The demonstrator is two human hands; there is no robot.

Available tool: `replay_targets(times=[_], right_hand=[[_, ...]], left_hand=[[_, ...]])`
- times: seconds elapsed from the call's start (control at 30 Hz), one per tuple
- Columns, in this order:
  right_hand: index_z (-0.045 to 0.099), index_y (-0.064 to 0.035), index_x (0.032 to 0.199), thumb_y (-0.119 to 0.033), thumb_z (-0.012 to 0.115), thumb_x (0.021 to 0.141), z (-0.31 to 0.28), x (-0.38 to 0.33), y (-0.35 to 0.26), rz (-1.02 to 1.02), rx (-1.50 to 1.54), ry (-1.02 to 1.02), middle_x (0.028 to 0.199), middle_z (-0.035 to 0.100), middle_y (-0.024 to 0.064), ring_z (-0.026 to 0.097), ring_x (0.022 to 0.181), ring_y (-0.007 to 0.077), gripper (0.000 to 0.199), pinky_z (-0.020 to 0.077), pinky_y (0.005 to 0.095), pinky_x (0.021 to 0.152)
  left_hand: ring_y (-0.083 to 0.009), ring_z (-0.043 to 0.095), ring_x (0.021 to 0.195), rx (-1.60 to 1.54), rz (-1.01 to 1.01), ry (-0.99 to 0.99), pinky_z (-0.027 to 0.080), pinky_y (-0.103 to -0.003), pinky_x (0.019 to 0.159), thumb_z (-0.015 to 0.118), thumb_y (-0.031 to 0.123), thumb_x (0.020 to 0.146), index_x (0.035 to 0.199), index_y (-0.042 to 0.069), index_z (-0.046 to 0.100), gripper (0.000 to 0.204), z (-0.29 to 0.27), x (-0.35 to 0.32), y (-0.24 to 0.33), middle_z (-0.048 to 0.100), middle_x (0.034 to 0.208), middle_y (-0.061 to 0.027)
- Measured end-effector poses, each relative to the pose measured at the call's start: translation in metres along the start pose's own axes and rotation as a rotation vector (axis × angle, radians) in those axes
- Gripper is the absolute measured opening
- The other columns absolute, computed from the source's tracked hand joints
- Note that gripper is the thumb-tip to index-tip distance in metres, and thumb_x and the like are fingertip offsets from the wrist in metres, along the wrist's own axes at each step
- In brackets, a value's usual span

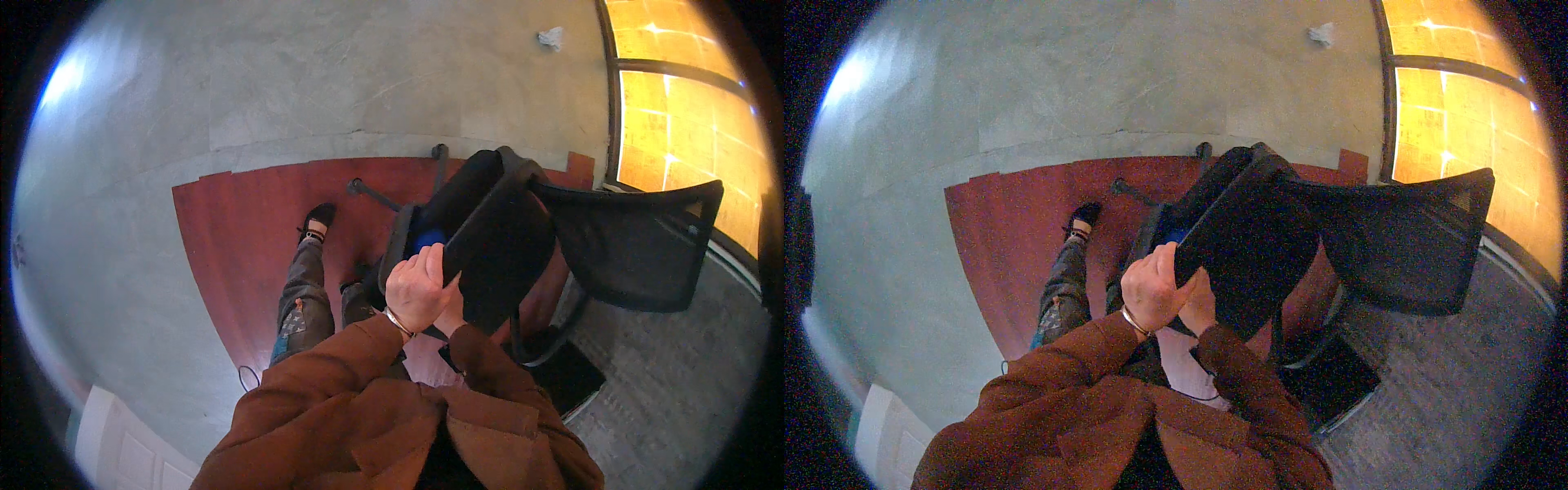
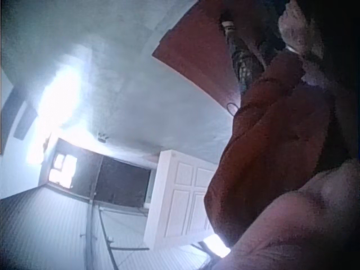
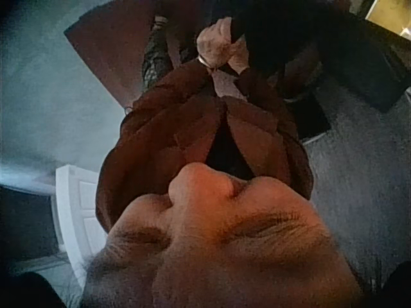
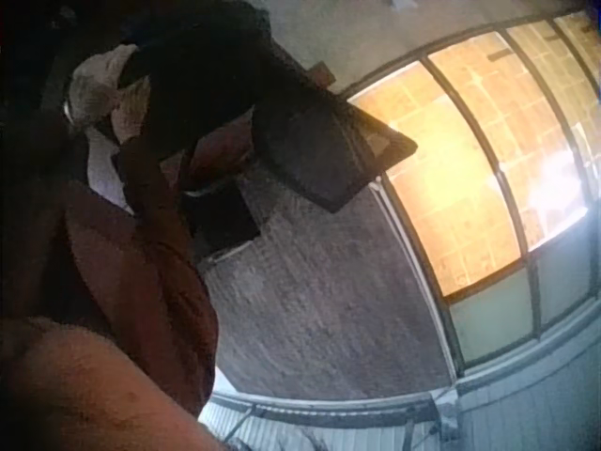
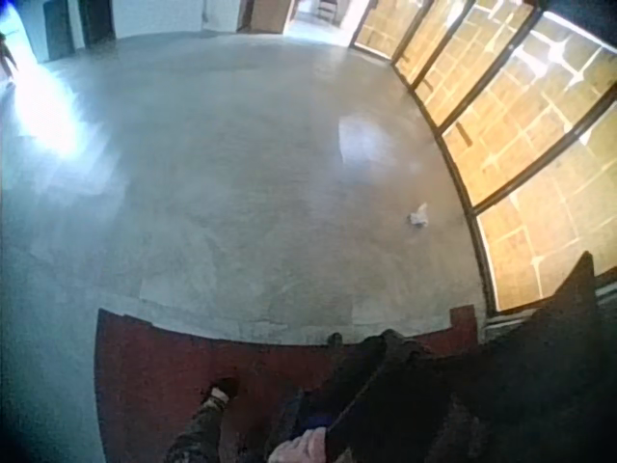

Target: The person wipes a black office chair with a blue cloth, then cleans two wooden cabinets and a white paneled wall. The person uses a blue cloth to wipe the surfaces in a large room with a concrete floor and large windows.

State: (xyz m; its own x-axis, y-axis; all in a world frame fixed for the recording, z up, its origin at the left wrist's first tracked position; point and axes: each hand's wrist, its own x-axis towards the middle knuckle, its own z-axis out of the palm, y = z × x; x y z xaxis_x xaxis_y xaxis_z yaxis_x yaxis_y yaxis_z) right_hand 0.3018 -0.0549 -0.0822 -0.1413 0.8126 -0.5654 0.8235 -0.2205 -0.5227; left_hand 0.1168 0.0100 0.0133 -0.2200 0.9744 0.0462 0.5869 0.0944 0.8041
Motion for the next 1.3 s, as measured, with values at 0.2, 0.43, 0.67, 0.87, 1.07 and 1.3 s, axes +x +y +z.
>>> replay_targets(times=[0.2,0.43,0.67,0.87,1.07,1.3], right_hand=[[0.054,-0.0216,0.134,-0.003,0.067,0.077,-0.057,0.003,0.058,0.058,-0.538,0.119,0.143,0.040,0.0250,0.046,0.125,0.0459,0.061,0.0447,0.0482,0.101],[0.042,-0.0192,0.144,-0.016,0.064,0.080,-0.045,0.078,0.057,0.452,-0.235,0.323,0.145,0.033,0.0316,0.049,0.120,0.0480,0.067,0.0478,0.0516,0.095],[0.059,-0.0250,0.131,-0.012,0.068,0.086,0.036,-0.021,-0.020,-0.076,-0.373,-0.129,0.149,0.035,0.0233,0.045,0.131,0.0401,0.048,0.0409,0.0460,0.107],[0.060,-0.0280,0.128,-0.001,0.063,0.085,-0.034,-0.059,-0.045,0.169,0.309,0.193,0.151,0.036,0.0210,0.033,0.140,0.0439,0.050,0.0258,0.0510,0.117],[0.061,-0.0164,0.124,-0.001,0.070,0.076,-0.134,0.037,-0.107,-0.542,0.167,0.817,0.126,0.053,0.0192,0.055,0.114,0.0417,0.051,0.0467,0.0445,0.097],[0.063,-0.0209,0.121,-0.012,0.078,0.068,-0.072,0.045,-0.119,-0.461,0.047,0.589,0.134,0.047,0.0225,0.049,0.119,0.0422,0.055,0.0461,0.0477,0.099]], left_hand=[[-0.0328,0.064,0.071,0.017,0.039,-0.021,0.052,-0.040,0.060,0.080,0.025,0.072,0.115,-0.001,0.055,0.056,0.001,0.001,-0.013,0.062,0.088,-0.0141],[-0.0349,0.066,0.071,0.153,0.073,-0.034,0.053,-0.042,0.061,0.080,0.025,0.071,0.116,0.001,0.056,0.057,0.002,-0.003,-0.017,0.066,0.085,-0.0158],[-0.0354,0.067,0.072,0.228,0.128,0.017,0.054,-0.042,0.062,0.078,0.028,0.074,0.115,0.002,0.058,0.053,0.006,-0.003,-0.019,0.068,0.085,-0.0168],[-0.0385,0.067,0.076,0.254,0.037,-0.077,0.053,-0.047,0.066,0.063,0.040,0.089,0.116,0.003,0.057,0.047,0.006,-0.005,-0.023,0.069,0.092,-0.0205],[-0.0412,0.065,0.081,0.331,-0.030,-0.143,0.051,-0.050,0.071,0.047,0.036,0.098,0.119,0.005,0.057,0.039,0.005,-0.005,-0.030,0.068,0.096,-0.0209],[-0.0398,0.057,0.109,0.100,0.096,0.063,0.046,-0.046,0.092,0.036,0.045,0.099,0.130,0.001,0.051,0.056,0.009,0.002,-0.032,0.058,0.121,-0.0220]])
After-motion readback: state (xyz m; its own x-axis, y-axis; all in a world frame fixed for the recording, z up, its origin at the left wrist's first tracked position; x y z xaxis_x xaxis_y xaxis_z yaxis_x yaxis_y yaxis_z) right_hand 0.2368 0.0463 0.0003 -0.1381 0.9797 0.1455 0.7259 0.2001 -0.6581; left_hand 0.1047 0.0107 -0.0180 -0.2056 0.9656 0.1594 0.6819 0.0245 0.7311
